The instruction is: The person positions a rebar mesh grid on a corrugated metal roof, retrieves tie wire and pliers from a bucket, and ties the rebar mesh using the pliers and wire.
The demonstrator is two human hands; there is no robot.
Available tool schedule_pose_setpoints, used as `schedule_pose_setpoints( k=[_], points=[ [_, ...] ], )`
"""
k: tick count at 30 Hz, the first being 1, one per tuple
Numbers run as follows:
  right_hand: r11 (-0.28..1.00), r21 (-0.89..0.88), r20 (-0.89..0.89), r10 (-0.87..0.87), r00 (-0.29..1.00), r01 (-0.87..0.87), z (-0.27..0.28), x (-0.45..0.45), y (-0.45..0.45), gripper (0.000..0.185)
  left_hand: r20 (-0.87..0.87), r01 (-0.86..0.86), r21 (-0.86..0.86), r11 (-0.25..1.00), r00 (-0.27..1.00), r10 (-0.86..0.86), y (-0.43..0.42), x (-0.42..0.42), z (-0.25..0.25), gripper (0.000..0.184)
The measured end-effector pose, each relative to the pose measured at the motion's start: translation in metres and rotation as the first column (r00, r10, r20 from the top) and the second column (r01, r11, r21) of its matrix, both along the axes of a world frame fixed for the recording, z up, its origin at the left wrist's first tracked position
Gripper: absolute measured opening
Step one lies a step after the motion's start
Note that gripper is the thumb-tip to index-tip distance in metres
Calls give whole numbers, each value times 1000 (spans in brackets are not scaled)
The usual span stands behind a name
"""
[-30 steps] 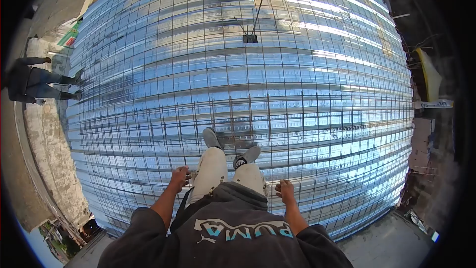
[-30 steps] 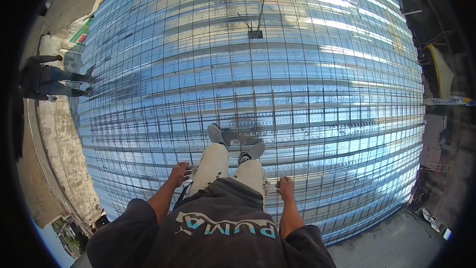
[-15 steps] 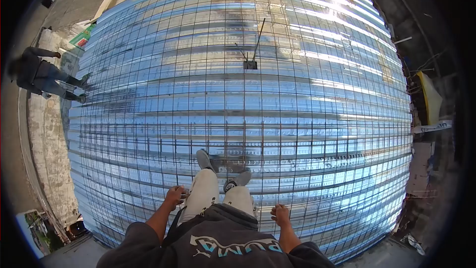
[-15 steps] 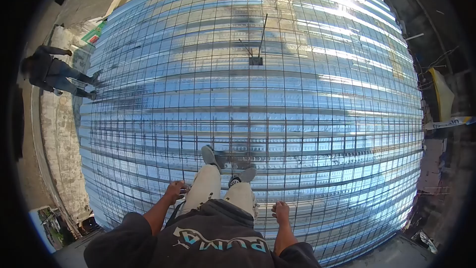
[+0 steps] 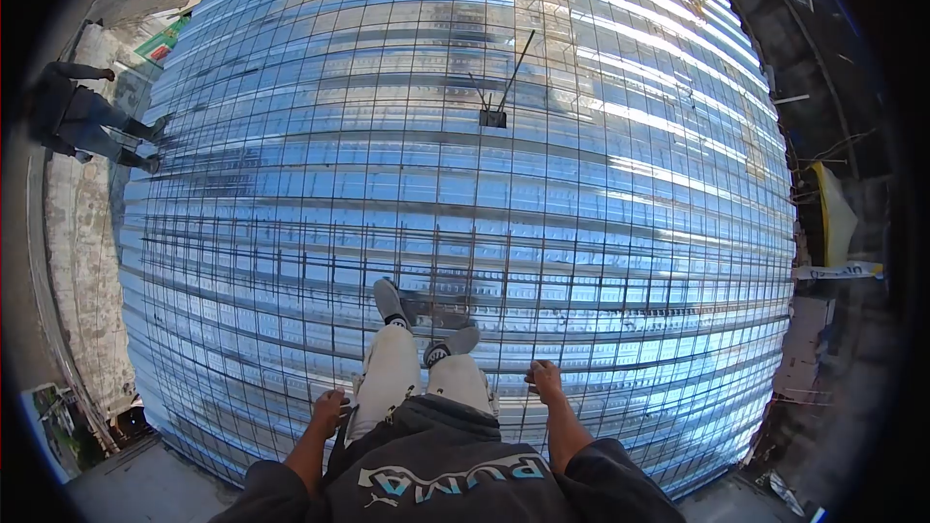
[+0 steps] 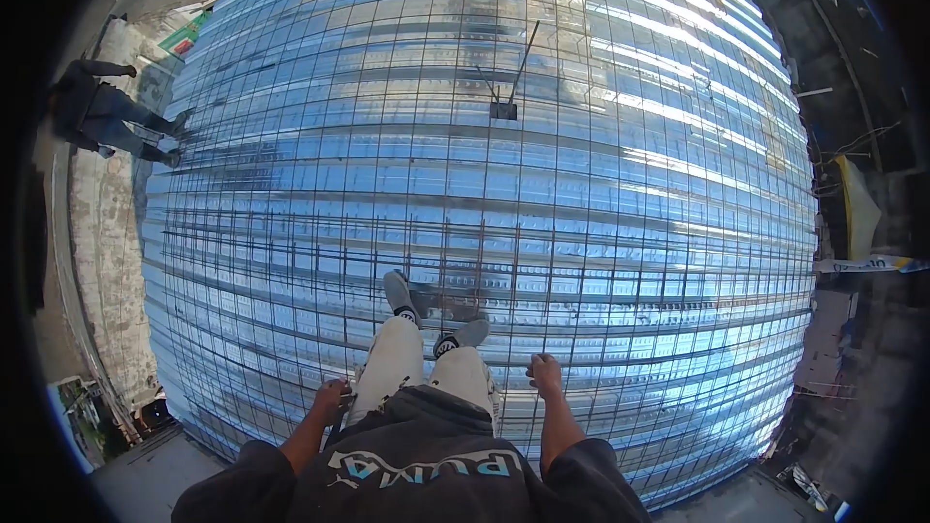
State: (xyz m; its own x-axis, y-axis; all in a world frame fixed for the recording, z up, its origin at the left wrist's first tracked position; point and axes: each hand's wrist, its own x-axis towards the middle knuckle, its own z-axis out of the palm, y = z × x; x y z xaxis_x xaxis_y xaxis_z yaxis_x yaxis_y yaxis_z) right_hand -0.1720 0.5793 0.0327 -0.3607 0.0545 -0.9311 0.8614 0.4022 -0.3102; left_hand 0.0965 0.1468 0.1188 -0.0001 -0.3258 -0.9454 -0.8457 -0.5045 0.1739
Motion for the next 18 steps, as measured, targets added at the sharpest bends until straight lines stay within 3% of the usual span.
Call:
schedule_pose_setpoints(
  k=[4,10,16,18],
  points=[
    [996,44,33,73,997,-74,2,-13,7,35,-26,-9,3,1000,1000,9,12,12,-9,48],
    [985,136,142,84,986,-103,16,-3,7,37,12,203,-50,978,979,-202,9,1,2,46],
    [983,166,173,52,984,-82,33,-3,-25,38,56,-88,96,991,995,83,-24,2,-12,46],
    [979,172,154,78,985,-105,34,-11,-39,38,43,-117,107,987,993,112,-43,-3,-18,47]
  ],
)
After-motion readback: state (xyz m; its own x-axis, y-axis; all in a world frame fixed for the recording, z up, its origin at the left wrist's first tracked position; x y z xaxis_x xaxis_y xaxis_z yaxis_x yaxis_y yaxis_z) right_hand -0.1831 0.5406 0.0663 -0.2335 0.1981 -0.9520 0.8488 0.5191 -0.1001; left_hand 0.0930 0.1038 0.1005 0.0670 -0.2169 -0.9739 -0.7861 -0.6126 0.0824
